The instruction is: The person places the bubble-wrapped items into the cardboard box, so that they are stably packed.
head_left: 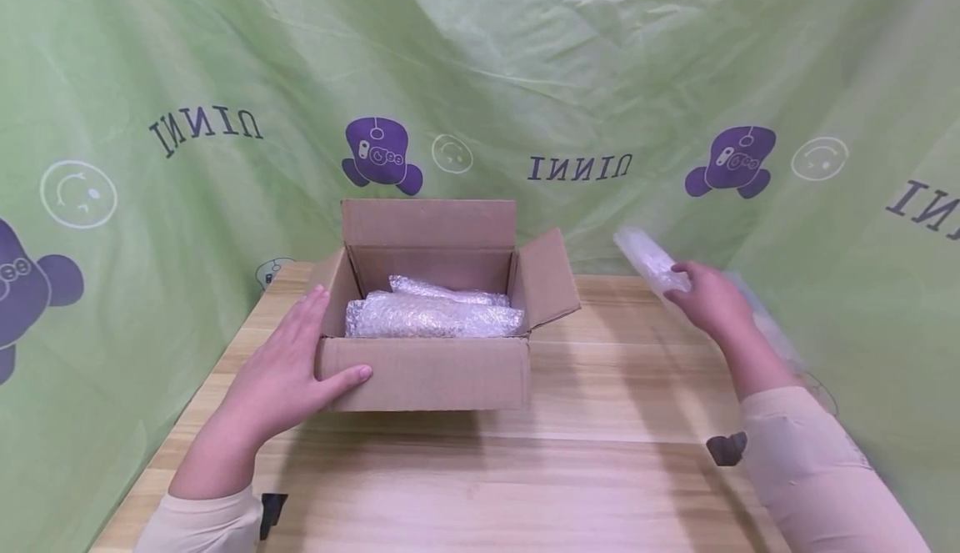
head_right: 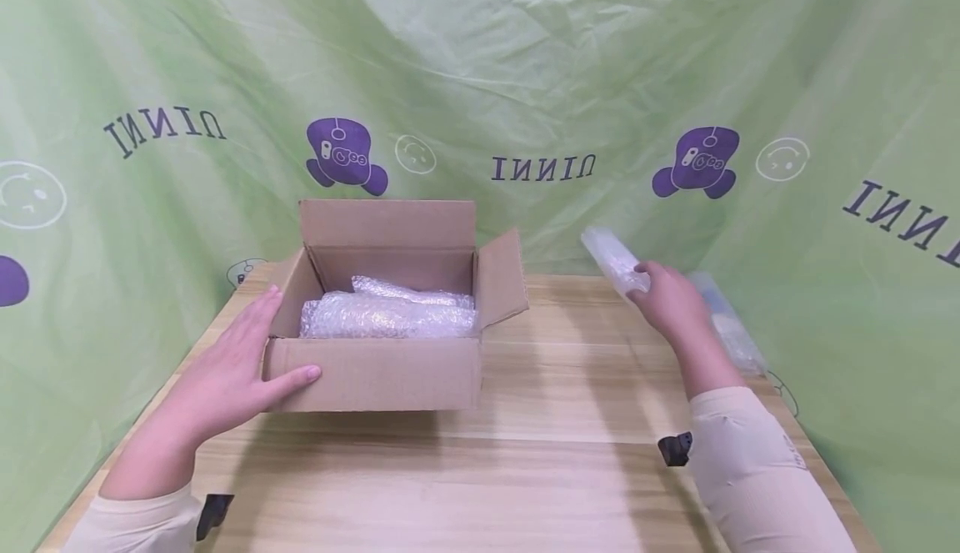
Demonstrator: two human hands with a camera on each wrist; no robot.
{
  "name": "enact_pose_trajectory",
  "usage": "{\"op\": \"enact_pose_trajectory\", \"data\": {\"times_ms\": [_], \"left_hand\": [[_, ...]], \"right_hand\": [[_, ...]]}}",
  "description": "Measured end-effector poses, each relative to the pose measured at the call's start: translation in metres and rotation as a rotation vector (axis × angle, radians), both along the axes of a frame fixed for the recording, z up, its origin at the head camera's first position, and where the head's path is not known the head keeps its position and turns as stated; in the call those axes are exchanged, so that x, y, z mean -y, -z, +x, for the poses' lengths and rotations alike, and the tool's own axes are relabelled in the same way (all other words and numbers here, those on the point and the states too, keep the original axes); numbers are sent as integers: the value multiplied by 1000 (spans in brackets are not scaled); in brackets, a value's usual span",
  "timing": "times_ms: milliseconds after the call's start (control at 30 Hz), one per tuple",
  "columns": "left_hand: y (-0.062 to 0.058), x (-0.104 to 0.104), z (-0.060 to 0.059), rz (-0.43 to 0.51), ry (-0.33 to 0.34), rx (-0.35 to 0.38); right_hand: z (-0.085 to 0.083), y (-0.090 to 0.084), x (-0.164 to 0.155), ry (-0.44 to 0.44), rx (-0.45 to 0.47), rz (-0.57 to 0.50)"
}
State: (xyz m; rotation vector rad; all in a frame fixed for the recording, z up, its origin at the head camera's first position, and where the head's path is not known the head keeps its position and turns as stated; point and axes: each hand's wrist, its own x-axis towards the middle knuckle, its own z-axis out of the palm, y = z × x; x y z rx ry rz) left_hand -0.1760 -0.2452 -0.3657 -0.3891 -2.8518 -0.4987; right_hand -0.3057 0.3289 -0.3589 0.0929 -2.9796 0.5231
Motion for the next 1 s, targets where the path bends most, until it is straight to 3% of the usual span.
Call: {"op": "enact_pose_trajectory", "data": {"times_ms": [600, 1000], "left_hand": [[-1, -1, 0, 7, 0, 3], [0, 0, 0, 6, 2, -1]], "right_hand": [[15, -85, 71, -198, -91, -85], [17, -121, 125, -399, -186, -74]]}}
